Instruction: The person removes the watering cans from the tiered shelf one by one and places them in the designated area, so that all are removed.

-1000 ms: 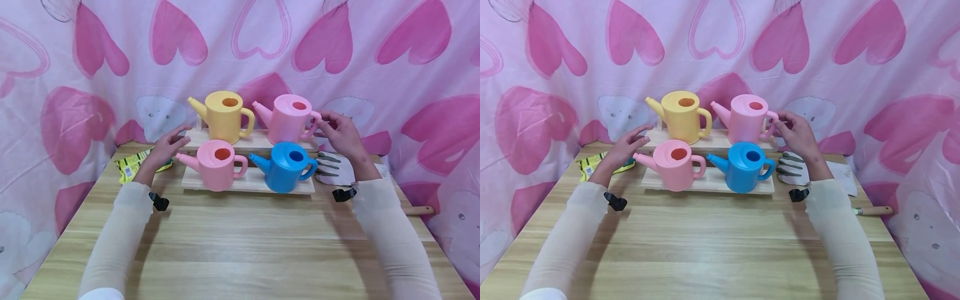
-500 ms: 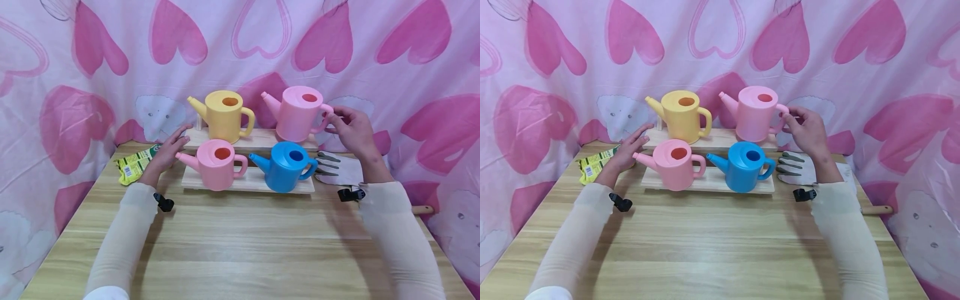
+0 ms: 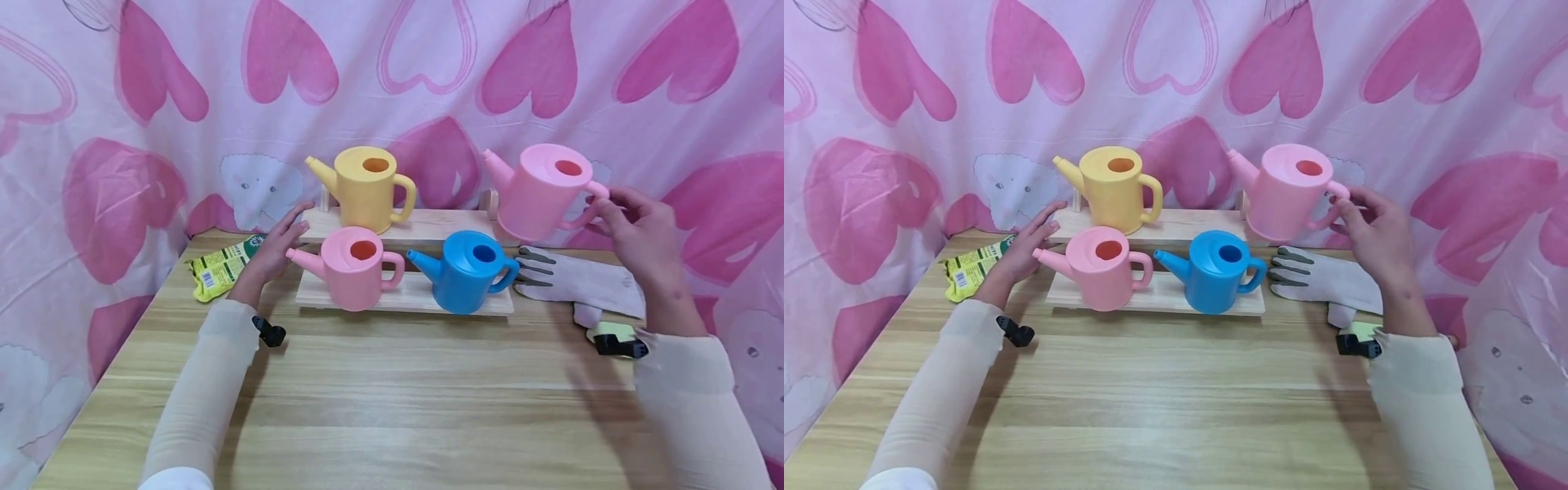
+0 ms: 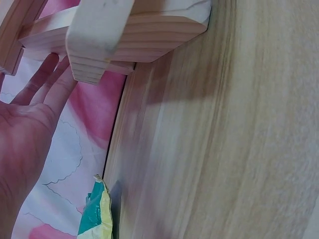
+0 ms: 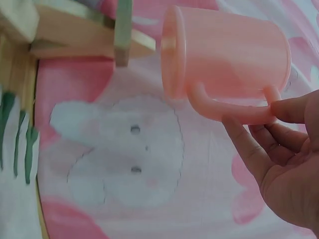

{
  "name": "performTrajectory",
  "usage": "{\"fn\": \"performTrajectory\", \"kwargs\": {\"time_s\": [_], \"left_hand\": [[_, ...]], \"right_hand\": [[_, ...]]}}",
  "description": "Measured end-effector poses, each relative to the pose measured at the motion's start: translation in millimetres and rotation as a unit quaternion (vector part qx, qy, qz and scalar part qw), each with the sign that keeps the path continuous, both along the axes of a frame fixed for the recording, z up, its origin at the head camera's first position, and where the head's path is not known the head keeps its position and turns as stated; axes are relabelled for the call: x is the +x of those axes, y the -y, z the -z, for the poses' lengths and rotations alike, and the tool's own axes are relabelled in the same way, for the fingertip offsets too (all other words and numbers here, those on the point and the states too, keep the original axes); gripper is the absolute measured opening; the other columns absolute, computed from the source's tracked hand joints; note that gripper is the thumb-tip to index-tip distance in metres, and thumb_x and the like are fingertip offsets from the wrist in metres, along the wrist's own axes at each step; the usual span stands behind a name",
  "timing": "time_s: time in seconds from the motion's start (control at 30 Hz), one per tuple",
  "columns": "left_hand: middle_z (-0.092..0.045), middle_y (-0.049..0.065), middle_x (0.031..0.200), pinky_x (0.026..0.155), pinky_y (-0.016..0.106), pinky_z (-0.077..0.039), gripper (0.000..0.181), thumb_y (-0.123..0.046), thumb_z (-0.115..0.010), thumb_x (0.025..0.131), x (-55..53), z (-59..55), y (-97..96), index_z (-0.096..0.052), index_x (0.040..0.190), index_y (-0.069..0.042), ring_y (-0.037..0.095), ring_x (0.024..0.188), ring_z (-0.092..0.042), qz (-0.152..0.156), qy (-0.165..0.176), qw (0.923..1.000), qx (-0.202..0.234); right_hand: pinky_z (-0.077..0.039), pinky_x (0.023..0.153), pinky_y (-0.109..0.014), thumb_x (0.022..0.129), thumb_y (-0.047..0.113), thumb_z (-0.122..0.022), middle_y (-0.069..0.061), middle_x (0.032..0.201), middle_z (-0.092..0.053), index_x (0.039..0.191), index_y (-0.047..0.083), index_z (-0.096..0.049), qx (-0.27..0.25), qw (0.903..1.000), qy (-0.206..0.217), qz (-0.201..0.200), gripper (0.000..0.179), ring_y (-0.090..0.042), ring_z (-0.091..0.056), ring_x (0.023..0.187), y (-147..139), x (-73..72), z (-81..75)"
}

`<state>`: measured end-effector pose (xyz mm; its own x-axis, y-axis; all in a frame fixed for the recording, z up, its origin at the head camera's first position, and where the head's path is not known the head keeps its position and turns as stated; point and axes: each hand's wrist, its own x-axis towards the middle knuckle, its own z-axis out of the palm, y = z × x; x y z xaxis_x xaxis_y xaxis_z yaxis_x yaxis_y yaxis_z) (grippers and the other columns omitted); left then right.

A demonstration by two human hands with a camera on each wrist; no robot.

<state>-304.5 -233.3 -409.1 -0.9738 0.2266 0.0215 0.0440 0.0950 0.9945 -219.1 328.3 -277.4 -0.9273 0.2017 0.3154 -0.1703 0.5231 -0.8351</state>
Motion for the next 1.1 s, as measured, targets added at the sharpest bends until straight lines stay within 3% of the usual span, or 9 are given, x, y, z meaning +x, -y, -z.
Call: {"fn": "performTrajectory", "kwargs": {"time_s": [0.23, 0.37, 0.47, 0.57, 0.73, 0.8, 0.9, 1.0, 1.1], "left_hand": [[-0.020, 0.000, 0.168, 0.088, 0.027, -0.056, 0.060, -0.047, -0.049, 0.107, 1.6, -0.4, 0.0, -0.029, 0.163, -0.035, 0.031, 0.140, -0.039, -0.002, -0.007, 1.0000, 0.005], [-0.019, -0.001, 0.168, 0.106, 0.043, -0.047, 0.060, -0.047, -0.048, 0.108, 2.4, -0.5, 0.8, -0.029, 0.163, -0.034, 0.031, 0.144, -0.034, -0.003, -0.011, 0.9999, 0.000], [-0.018, -0.002, 0.168, 0.113, 0.052, -0.038, 0.060, -0.046, -0.048, 0.108, 2.3, -0.3, 0.6, -0.029, 0.163, -0.034, 0.031, 0.146, -0.031, -0.003, -0.014, 0.9999, -0.002], [-0.018, -0.002, 0.169, 0.109, 0.047, -0.044, 0.059, -0.046, -0.047, 0.108, 1.9, -0.3, -0.6, -0.029, 0.163, -0.035, 0.032, 0.144, -0.034, -0.001, -0.013, 0.9999, -0.008], [-0.021, 0.003, 0.168, 0.077, 0.025, -0.057, 0.060, -0.048, -0.047, 0.108, 2.4, -1.8, -2.7, -0.027, 0.163, -0.037, 0.031, 0.122, -0.053, 0.004, -0.004, 1.0000, -0.008], [-0.023, 0.006, 0.167, 0.068, 0.023, -0.056, 0.061, -0.047, -0.047, 0.108, 2.9, -2.7, -3.2, -0.026, 0.164, -0.036, 0.031, 0.111, -0.058, 0.007, -0.003, 1.0000, 0.001], [-0.025, 0.007, 0.166, 0.065, 0.022, -0.055, 0.060, -0.045, -0.048, 0.108, 3.4, -3.1, -3.3, -0.027, 0.164, -0.035, 0.027, 0.105, -0.060, 0.011, 0.001, 0.9998, 0.016], [-0.025, 0.007, 0.166, 0.069, 0.023, -0.056, 0.060, -0.045, -0.047, 0.109, 3.9, -2.8, -2.4, -0.026, 0.164, -0.036, 0.025, 0.113, -0.058, 0.011, 0.006, 0.9998, 0.015], [-0.025, 0.007, 0.166, 0.075, 0.025, -0.058, 0.060, -0.046, -0.046, 0.109, 3.4, -2.2, -1.9, -0.026, 0.164, -0.036, 0.029, 0.124, -0.053, 0.010, 0.005, 0.9999, 0.012]], "right_hand": [[-0.051, 0.072, -0.009, 0.103, 0.041, -0.059, 0.001, 0.116, -0.062, 0.148, 0.016, -0.059, 0.031, 0.9961, 0.049, 0.066, 0.051, -0.006, -0.060, 0.094, -25.4, 26.5, 13.1], [-0.051, 0.071, -0.009, 0.104, 0.041, -0.056, 0.002, 0.116, -0.060, 0.150, 0.014, -0.056, 0.042, 0.9933, 0.075, 0.077, 0.053, -0.007, -0.058, 0.095, -37.4, 40.9, 26.6], [-0.051, 0.071, -0.009, 0.104, 0.042, -0.057, 0.006, 0.115, -0.059, 0.151, 0.013, -0.054, 0.043, 0.9923, 0.087, 0.077, 0.055, -0.003, -0.059, 0.096, -45.6, 53.4, 39.1], [-0.050, 0.070, -0.008, 0.104, 0.041, -0.058, 0.010, 0.112, -0.059, 0.152, 0.012, -0.053, 0.040, 0.9915, 0.095, 0.080, 0.056, 0.003, -0.059, 0.093, -53.2, 67.4, 51.8], [-0.052, 0.060, -0.012, 0.104, 0.039, -0.060, 0.019, 0.102, -0.060, 0.153, 0.010, -0.051, 0.053, 0.9896, 0.107, 0.080, 0.058, 0.009, -0.060, 0.084, -63.8, 88.7, 71.5], [-0.052, 0.058, -0.014, 0.104, 0.037, -0.061, 0.021, 0.098, -0.061, 0.150, 0.007, -0.053, 0.059, 0.9907, 0.099, 0.073, 0.056, 0.008, -0.060, 0.081, -65.5, 93.9, 79.5], [-0.055, 0.064, -0.014, 0.104, 0.024, -0.062, 0.019, 0.100, -0.064, 0.143, 0.004, -0.059, 0.027, 0.9969, 0.062, 0.041, 0.044, 0.003, -0.062, 0.084, -64.3, 98.4, 94.5], [-0.056, 0.071, -0.017, 0.103, 0.005, -0.060, 0.012, 0.101, -0.069, 0.131, 0.003, -0.064, -0.046, 0.9986, 0.013, -0.024, 0.028, 0.001, -0.066, 0.089, -62.6, 100.9, 110.7], [-0.057, 0.071, -0.020, 0.101, -0.005, -0.059, 0.007, 0.101, -0.072, 0.123, 0.008, -0.067, -0.107, 0.9916, -0.011, -0.072, 0.027, -0.001, -0.071, 0.089, -62.4, 103.1, 122.4]]}}
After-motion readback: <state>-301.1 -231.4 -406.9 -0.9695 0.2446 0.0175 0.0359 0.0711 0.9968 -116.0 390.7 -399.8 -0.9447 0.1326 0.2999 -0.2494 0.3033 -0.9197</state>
